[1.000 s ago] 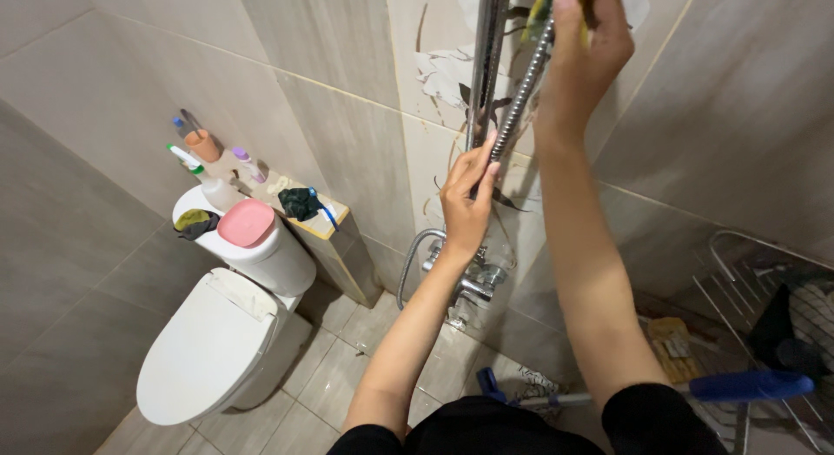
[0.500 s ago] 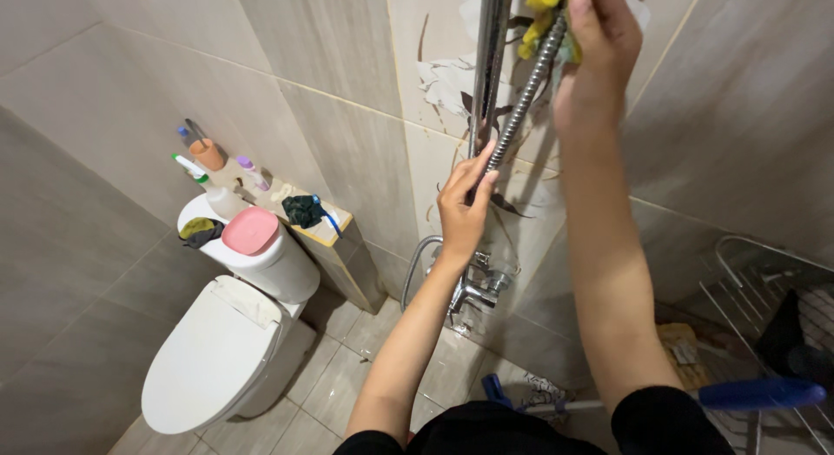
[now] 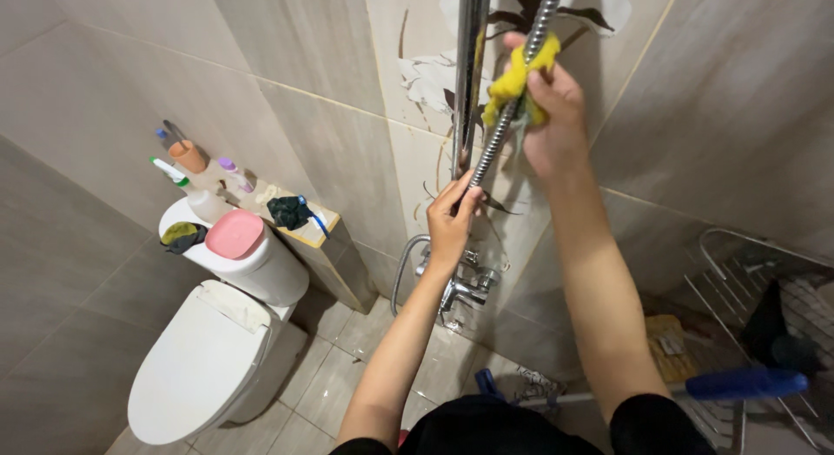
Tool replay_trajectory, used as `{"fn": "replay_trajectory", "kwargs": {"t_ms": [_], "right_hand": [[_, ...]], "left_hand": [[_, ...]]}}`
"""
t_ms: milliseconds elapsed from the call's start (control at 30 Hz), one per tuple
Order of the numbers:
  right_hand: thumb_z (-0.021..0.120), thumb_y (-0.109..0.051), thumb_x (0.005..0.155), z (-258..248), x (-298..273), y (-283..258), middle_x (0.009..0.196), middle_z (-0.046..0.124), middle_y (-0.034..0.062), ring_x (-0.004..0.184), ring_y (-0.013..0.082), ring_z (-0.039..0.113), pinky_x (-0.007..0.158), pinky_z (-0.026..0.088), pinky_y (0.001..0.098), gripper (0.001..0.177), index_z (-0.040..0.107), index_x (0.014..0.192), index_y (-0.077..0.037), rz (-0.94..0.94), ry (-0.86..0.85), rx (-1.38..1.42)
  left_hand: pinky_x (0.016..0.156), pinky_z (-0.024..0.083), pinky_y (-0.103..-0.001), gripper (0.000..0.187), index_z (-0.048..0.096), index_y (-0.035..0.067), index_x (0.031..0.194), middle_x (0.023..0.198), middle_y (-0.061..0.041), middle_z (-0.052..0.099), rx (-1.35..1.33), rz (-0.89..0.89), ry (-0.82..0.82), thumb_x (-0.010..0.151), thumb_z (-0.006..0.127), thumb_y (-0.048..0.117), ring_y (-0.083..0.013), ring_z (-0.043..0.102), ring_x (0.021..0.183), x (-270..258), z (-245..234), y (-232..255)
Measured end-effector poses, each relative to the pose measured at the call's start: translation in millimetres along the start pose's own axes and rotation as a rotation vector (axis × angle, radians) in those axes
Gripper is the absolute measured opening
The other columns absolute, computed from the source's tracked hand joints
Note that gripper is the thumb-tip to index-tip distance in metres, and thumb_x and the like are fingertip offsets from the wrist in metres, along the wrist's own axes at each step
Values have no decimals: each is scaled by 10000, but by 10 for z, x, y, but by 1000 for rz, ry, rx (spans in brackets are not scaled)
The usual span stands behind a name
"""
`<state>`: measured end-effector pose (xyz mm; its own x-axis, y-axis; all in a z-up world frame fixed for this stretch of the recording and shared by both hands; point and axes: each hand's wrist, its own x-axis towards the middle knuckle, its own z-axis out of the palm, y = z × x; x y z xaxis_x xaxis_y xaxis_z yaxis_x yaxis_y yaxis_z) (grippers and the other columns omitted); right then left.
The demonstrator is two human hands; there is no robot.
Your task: The person scrubs a metal shower hose with a blue brush, then sprays the hose and wall with a white spray bottle, and finally wipes the hose with a yellow cloth. The person handles the shower hose, spray bottle, and cloth throughout the task.
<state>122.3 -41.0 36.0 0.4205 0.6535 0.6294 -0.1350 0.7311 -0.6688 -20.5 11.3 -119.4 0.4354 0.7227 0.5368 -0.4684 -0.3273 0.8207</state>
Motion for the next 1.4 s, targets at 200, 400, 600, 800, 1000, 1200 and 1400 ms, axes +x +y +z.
{"fn": "replay_trajectory", "kwargs": {"t_ms": [200,400,600,800,1000,1200,1400], "right_hand": [[667,-160,1026,203,161,-9,1143,716,109,990,172,699,898,602,342,423,599,1398,29,-144,315,-167],[629,-253,1057,351,-294,420,1133,692,67,1021,130,675,901,557,299,374,627,1304,28,-141,405,-30],[647,-97,1042,252,-76,266,1214,668,64,1087,125,627,981,516,284,330,629,1342,39,-216,324,-204],[633,-61,1033,308,-185,287,1264,691,100,1127,138,673,1016,566,290,330,628,1350,30,-223,313,-306],[621,-86,1016,288,-705,515,1185,706,93,1026,130,682,934,577,298,294,641,1278,46,-20,325,-250],[613,-116,1034,164,-427,409,1088,696,99,957,158,690,882,580,320,293,617,1280,43,69,180,-72],[594,-167,1068,108,-36,189,994,661,111,872,188,666,866,593,353,285,611,1277,26,-21,54,123]], "left_hand": [[612,462,-226,335,688,10,1313,860,-19,651,116,13,26,981,694,50,-69,567,679,4,-48,84],[634,473,-233,331,683,23,1325,869,-23,634,113,38,45,995,691,51,-69,573,701,-22,-16,108],[634,488,-228,322,681,20,1306,906,-29,682,121,45,24,986,688,56,-75,609,698,-30,-48,147],[628,504,-241,268,698,12,1237,922,-44,678,208,35,36,976,715,65,-91,622,702,-88,-83,119],[672,489,-265,293,689,-14,1272,909,-54,651,269,103,71,983,697,34,-109,588,753,-186,-40,55],[618,458,-242,257,692,-12,1263,865,-28,625,191,-34,4,1021,633,51,-78,545,677,-142,-102,-13],[616,469,-209,277,667,-14,1289,857,-8,648,-2,-194,-104,1046,587,94,-52,561,687,-109,-238,-89]]}}
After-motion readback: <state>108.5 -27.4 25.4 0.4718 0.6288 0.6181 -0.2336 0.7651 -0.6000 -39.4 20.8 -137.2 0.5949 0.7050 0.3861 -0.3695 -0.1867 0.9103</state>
